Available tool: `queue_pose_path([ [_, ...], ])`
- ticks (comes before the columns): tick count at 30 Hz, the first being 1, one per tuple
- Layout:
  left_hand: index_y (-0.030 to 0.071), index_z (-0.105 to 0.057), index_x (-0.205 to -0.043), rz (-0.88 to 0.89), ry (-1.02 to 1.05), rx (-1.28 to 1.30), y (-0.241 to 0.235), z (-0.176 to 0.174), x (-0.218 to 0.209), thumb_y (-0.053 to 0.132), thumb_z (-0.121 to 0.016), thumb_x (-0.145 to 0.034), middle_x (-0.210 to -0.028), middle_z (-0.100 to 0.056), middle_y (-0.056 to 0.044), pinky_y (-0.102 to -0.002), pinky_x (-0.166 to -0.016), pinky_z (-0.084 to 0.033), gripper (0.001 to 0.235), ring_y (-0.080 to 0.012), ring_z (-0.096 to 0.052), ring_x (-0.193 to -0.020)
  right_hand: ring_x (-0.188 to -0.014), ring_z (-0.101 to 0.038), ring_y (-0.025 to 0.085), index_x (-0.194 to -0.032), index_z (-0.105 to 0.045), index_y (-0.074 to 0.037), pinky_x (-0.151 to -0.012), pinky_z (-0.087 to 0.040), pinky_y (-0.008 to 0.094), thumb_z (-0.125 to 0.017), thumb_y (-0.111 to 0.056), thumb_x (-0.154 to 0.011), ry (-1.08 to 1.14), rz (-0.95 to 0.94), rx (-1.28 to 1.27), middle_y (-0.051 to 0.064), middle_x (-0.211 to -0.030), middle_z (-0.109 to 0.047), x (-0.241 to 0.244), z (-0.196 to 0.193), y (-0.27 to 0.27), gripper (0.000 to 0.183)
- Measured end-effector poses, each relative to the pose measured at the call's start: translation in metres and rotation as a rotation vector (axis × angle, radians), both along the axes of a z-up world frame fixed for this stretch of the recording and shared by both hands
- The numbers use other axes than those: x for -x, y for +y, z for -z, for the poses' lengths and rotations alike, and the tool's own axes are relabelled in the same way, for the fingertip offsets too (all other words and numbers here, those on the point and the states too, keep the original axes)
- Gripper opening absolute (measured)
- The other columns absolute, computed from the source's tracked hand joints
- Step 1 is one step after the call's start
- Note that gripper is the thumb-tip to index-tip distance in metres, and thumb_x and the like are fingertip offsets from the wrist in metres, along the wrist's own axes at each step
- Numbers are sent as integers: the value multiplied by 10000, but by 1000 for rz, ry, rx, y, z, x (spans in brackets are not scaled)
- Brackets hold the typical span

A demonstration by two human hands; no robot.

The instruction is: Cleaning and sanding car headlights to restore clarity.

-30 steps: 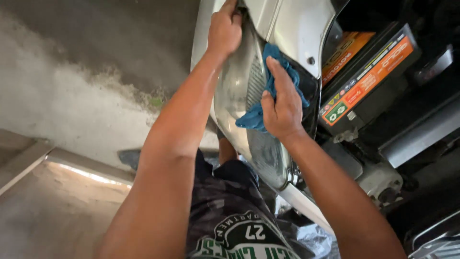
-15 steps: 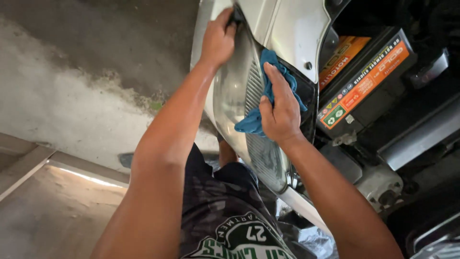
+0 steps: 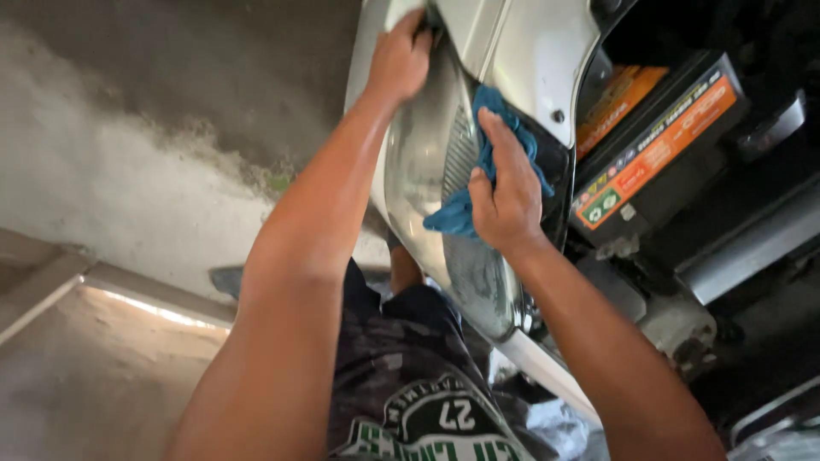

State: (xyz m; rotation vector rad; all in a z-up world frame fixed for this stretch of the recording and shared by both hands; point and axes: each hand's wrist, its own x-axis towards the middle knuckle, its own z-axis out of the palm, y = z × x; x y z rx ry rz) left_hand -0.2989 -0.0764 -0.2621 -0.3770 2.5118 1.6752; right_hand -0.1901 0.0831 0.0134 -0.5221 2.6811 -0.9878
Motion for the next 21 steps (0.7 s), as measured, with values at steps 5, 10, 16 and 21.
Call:
queue_pose_path([
  [5,84,-643,-1318,-49,39,13,3,-31,-19,228,-588,-975,-1252,-702,-206,-521,-1003,-477,376,-475,-626,-1106,-1482,-491,394,-1545,-432,18,-1264,-370,437,-552,-32,-963,-23,32,-4,208,-1562,-523,2,0,-1,596],
  [10,51,-513,-1490,56,157,-23,1,-133,-128,90,-570,-944,-1444,-576,-218,-457,-1185,-407,551,-409,-541,-1363,-1482,-497,382,-1546,-436,14,-1264,-376,430,-543,-31,-961,-46,50,2,198,-1562,-531,1,-1,0,597],
  [16,43,-426,-1551,55,258,-109,10,-84,-106,13,-548,-924,-1617,-417,-199,-454,-1285,-292,640,-376,-398,-1516,-1469,-506,384,-1540,-437,23,-1252,-381,424,-549,-25,-943,-34,47,-16,208,-1550,-534,1,-2,-4,610],
  [21,74,-480,-1548,-62,214,-159,13,-92,-108,-14,-530,-967,-1623,-468,-164,-436,-1321,-312,589,-351,-426,-1545,-1469,-512,375,-1536,-444,30,-1254,-379,418,-545,-21,-939,-30,30,5,215,-1551,-527,-2,-4,-8,607],
])
